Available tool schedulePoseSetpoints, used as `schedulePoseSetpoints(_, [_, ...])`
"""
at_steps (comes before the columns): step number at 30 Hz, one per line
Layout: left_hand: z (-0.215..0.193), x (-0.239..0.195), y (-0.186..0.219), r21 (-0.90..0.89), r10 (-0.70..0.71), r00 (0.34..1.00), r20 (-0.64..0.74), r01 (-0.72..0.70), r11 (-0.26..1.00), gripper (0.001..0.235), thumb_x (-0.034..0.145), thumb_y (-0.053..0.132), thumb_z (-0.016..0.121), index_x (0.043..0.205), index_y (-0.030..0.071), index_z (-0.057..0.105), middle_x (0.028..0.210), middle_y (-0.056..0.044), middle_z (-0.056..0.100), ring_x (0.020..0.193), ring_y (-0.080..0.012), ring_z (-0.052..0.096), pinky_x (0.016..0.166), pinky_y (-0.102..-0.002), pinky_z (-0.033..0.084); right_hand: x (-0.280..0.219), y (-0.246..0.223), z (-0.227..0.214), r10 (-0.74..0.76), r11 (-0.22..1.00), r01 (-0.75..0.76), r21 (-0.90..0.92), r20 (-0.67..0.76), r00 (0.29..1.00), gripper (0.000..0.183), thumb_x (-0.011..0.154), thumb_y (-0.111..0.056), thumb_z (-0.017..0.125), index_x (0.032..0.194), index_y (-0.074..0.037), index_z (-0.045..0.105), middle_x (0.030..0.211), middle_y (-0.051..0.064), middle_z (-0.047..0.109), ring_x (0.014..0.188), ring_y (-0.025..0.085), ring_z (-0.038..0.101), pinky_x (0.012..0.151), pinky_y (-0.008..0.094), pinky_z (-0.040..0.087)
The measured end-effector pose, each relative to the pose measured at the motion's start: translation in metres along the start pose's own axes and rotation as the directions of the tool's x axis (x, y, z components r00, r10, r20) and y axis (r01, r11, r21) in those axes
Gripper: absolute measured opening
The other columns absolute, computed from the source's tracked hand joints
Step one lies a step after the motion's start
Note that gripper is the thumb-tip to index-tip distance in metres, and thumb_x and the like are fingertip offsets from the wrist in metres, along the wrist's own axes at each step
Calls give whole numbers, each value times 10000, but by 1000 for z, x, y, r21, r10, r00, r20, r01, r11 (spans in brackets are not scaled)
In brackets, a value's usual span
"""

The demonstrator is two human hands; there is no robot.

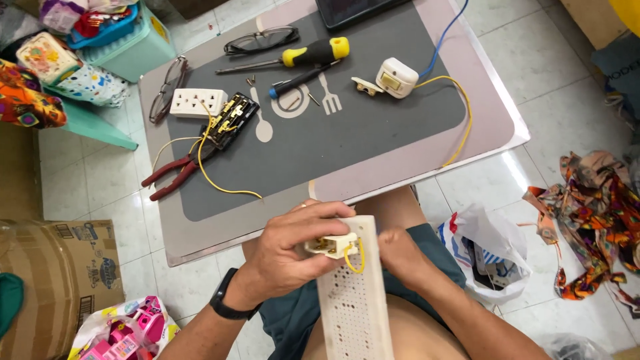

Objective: The person uses a screwdriver to tighten screws on a small white electrical component. They then pick up a perforated white board and insert a component into it, securing it with the screwdriver. The person continues to manipulate wires and components on the board.

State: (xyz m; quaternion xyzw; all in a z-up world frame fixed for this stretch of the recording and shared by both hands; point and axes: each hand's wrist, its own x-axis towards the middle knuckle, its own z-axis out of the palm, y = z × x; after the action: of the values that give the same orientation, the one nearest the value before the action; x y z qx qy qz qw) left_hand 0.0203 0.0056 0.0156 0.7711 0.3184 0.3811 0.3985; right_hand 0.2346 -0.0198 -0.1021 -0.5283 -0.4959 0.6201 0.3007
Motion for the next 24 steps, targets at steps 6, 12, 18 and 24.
schedulePoseSetpoints(6, [2,-2,0,-45,-54,998,-22,53,998,215,841,92,664,1044,25,642,1184,-178,641,964,-291,621,884,-419,450,-24,-39,-9,-196,947,256,196,-281,939,178,708,-18,663,552,-35,578,406,56,516,304,105,383,296,240,286])
schedulePoseSetpoints(12, [4,0,9,-17,-86,996,-9,86,996,225,840,69,650,1065,77,647,1190,-150,610,1040,-266,623,919,-384,473,-16,-63,2,-431,894,417,163,62,900,343,799,-12,670,1140,-5,702,901,15,674,693,68,513,559,205,454])
schedulePoseSetpoints(18, [0,-5,15,35,-81,997,-12,82,996,299,776,-5,684,1063,75,658,1205,-151,602,1080,-263,615,961,-391,469,-9,-58,8,-552,829,559,33,-117,825,109,851,-3,622,873,17,728,862,79,749,743,124,686,615,236,529])
schedulePoseSetpoints(24, [4,-9,11,-1,-117,992,-45,117,993,313,748,14,755,1043,74,669,1118,-138,586,998,-237,608,842,-348,490,6,-30,-3,-664,744,617,-257,-183,725,135,844,-54,682,964,-10,726,865,76,756,690,124,701,616,222,556])
